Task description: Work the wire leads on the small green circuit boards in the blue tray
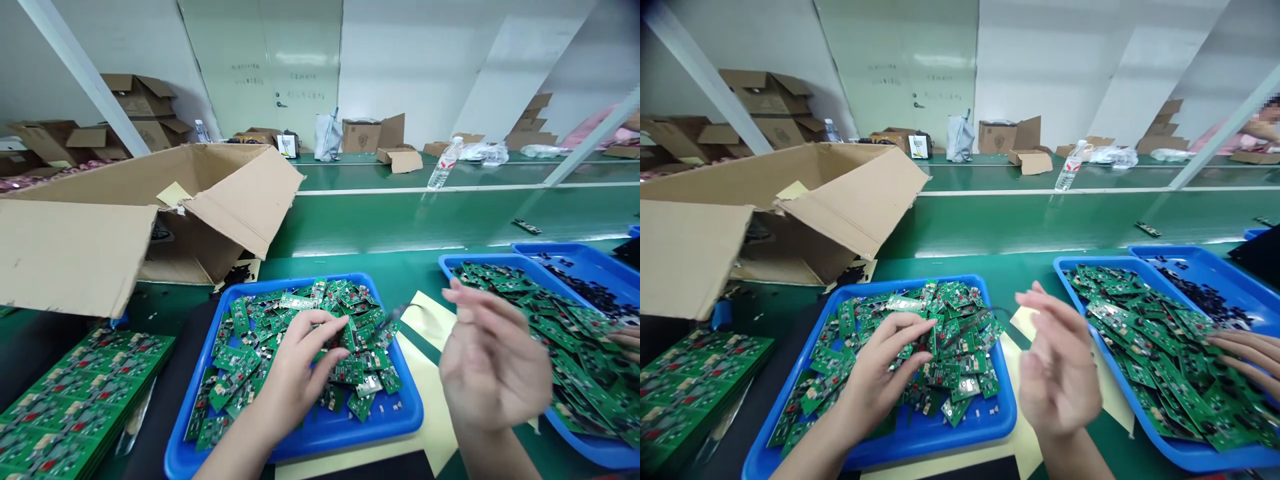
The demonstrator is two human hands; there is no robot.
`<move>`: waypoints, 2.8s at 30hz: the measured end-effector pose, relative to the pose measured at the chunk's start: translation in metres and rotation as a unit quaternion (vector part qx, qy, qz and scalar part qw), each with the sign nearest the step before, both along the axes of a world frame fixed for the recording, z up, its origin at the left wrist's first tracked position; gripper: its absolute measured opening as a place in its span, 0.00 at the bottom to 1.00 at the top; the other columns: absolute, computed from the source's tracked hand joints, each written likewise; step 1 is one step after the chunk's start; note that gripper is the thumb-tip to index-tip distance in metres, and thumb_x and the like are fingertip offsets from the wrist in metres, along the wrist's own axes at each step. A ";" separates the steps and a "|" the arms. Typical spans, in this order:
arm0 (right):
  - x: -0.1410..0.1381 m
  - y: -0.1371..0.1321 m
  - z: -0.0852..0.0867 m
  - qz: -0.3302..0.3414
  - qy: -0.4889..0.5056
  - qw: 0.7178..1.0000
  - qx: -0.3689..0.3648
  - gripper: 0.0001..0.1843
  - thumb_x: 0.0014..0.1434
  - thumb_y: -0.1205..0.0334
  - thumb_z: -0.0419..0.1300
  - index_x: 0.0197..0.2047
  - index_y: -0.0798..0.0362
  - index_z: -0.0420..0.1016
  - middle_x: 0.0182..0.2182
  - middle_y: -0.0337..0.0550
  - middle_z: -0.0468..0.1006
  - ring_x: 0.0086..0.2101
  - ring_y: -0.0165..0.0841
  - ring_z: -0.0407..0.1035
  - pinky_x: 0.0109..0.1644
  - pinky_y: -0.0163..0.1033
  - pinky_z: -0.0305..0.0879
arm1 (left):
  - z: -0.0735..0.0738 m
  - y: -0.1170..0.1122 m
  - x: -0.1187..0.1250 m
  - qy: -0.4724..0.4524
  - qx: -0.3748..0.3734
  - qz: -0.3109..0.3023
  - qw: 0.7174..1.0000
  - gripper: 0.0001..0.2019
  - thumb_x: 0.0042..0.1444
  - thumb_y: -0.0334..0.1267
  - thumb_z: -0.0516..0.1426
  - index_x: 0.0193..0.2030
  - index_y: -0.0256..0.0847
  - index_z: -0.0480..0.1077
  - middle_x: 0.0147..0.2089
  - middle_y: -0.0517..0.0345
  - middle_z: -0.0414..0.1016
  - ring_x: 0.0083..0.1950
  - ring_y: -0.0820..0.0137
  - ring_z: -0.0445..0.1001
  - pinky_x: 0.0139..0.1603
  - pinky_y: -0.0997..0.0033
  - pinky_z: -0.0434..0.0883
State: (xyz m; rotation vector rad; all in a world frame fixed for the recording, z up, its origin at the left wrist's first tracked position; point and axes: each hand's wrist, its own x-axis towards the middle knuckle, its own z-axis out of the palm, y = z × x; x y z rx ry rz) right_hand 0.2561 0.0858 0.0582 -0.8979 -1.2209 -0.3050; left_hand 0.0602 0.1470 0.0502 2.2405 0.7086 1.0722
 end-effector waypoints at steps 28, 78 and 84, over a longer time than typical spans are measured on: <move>-0.030 0.000 -0.008 0.479 0.232 0.746 -0.400 0.10 0.58 0.61 0.60 0.44 0.52 0.74 0.23 0.35 0.74 0.26 0.26 0.72 0.32 0.31 0.71 | 0.007 -0.004 0.002 -0.025 0.200 0.048 0.978 0.16 0.57 0.32 0.57 0.53 0.43 0.67 0.41 0.53 0.73 0.42 0.68 0.74 0.40 0.70 0.73; -0.044 0.007 -0.016 -0.007 -0.217 0.956 -0.196 0.10 0.56 0.74 0.55 0.25 0.53 0.66 0.20 0.40 0.68 0.27 0.33 0.65 0.34 0.41 0.66 | -0.006 -0.009 0.014 -0.032 0.143 0.075 0.986 0.08 0.53 0.28 0.56 0.38 0.39 0.74 0.34 0.57 0.82 0.31 0.71 0.81 0.36 0.79 0.78; -0.044 0.011 -0.022 -0.009 -0.201 0.955 -0.220 0.10 0.55 0.74 0.53 0.25 0.53 0.66 0.20 0.39 0.67 0.26 0.32 0.64 0.31 0.37 0.64 | -0.004 -0.005 0.012 -0.010 0.032 0.038 0.999 0.10 0.54 0.29 0.55 0.41 0.40 0.75 0.36 0.57 0.82 0.32 0.71 0.81 0.36 0.76 0.78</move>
